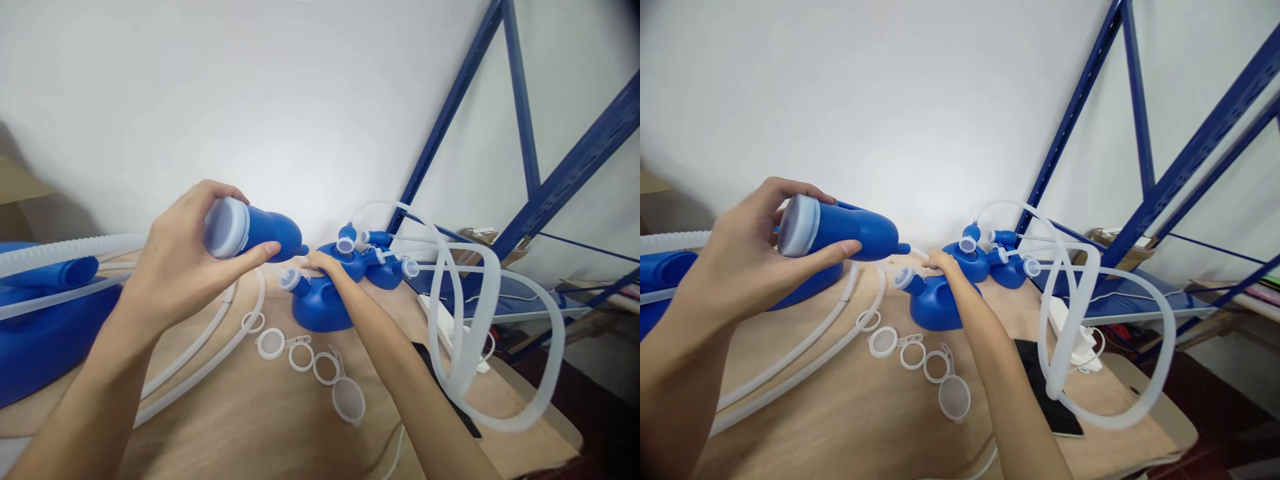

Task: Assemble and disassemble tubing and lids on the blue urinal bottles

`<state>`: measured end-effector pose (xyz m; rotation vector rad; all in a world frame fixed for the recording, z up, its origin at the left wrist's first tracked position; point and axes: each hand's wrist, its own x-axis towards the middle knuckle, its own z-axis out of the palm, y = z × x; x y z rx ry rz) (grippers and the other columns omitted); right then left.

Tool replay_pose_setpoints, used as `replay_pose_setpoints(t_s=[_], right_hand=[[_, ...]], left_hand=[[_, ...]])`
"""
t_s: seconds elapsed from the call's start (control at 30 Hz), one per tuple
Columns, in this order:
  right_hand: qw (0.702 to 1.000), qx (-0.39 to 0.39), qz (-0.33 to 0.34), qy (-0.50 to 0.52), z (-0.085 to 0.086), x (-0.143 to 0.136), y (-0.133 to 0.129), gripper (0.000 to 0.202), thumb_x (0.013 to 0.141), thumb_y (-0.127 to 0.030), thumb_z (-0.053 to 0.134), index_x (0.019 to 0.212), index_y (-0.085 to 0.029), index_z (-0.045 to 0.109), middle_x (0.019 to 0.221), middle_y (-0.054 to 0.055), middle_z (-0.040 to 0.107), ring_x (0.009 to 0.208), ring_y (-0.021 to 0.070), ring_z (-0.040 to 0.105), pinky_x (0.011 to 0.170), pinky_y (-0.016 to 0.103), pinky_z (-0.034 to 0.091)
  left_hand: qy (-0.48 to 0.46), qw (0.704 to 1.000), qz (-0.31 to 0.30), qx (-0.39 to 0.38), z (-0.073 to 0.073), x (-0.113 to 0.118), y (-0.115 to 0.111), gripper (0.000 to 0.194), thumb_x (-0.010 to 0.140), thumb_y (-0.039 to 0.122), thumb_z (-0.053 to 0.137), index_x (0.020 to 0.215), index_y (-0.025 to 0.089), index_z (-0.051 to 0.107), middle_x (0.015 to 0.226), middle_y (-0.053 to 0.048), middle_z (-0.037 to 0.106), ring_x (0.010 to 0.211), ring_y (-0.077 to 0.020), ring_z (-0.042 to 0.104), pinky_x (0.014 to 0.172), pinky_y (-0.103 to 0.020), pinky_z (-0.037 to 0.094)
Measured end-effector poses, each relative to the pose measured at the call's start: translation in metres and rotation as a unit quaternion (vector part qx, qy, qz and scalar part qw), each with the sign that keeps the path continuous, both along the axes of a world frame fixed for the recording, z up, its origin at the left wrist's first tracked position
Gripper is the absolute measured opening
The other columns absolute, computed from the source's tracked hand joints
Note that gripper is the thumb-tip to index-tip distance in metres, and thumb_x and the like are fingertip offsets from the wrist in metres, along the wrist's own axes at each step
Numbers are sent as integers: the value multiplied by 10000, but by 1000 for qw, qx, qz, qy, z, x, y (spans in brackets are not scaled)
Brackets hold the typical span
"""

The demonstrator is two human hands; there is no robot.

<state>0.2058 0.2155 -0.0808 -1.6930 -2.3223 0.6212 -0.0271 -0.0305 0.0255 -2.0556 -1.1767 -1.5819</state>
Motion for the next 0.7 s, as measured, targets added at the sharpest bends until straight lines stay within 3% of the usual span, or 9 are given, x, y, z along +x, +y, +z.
replay_pose_setpoints(t_s=[0.1, 0.17, 0.37, 0.43, 0.53, 0.57, 0.63, 0.7], right_hand=[[991, -62, -57, 108, -2, -1, 6, 225, 845, -144, 820, 1054, -90, 758, 925, 148, 808, 913, 284, 774, 837, 364, 633], [972, -89, -75, 203, 6, 3, 6, 103, 890, -143, 777, 960, -78, 739, 793, 121, 766, 834, 232, 765, 774, 299, 639], [872, -122, -63, 470, 51, 20, -31, 84, 1032, -181, 634, 955, -150, 641, 859, 44, 727, 848, 98, 745, 814, 160, 648], [814, -162, -48, 556, 61, 23, -54, 114, 1052, -181, 605, 942, -155, 617, 874, 34, 720, 845, 81, 741, 790, 127, 645], [664, -265, -12, 699, 68, 22, -90, 53, 1030, -161, 636, 983, -145, 619, 874, 40, 725, 793, 101, 744, 674, 134, 659], [628, -277, -3, 728, 69, 20, -102, 26, 1024, -148, 638, 1006, -149, 620, 872, 33, 727, 777, 105, 746, 656, 145, 665], [592, -258, 10, 764, 69, 14, -122, 108, 1000, -115, 658, 1074, -183, 620, 877, -3, 731, 754, 98, 747, 662, 170, 680], [578, -220, 24, 785, 68, 7, -136, 266, 964, -94, 699, 1167, -247, 623, 895, -51, 732, 735, 80, 743, 681, 181, 690]], left_hand=[[-4, 1000, 1, -4, 0, -2, 2, 438, 777, 507, 864, 1102, 317, 639, 1068, 16, 731, 965, -266, 701, 870, -410, 556], [-6, 1000, 6, -6, 0, -2, 3, 428, 786, 503, 858, 1104, 316, 641, 1068, 15, 731, 957, -260, 700, 866, -412, 559], [-29, 999, 15, -20, -3, 0, 13, 461, 763, 511, 865, 1104, 294, 645, 1073, 6, 736, 971, -268, 701, 872, -425, 561], [-43, 998, 20, -30, -5, 3, 15, 462, 761, 532, 853, 1104, 300, 648, 1070, 5, 731, 952, -268, 699, 865, -435, 563], [-72, 996, 28, -45, -8, 8, 14, 491, 752, 554, 840, 1122, 297, 646, 1074, 0, 722, 879, -250, 688, 822, -445, 570], [-84, 995, 26, -43, -8, 10, 13, 519, 734, 559, 848, 1126, 287, 643, 1070, -4, 721, 859, -243, 686, 787, -439, 573], [-103, 994, 5, -25, -9, 12, 10, 569, 695, 556, 869, 1125, 265, 636, 1062, -11, 722, 875, -243, 695, 729, -411, 572], [-110, 994, -22, -3, -10, 14, 8, 584, 674, 538, 885, 1114, 250, 631, 1064, -16, 726, 960, -265, 712, 719, -388, 575]])
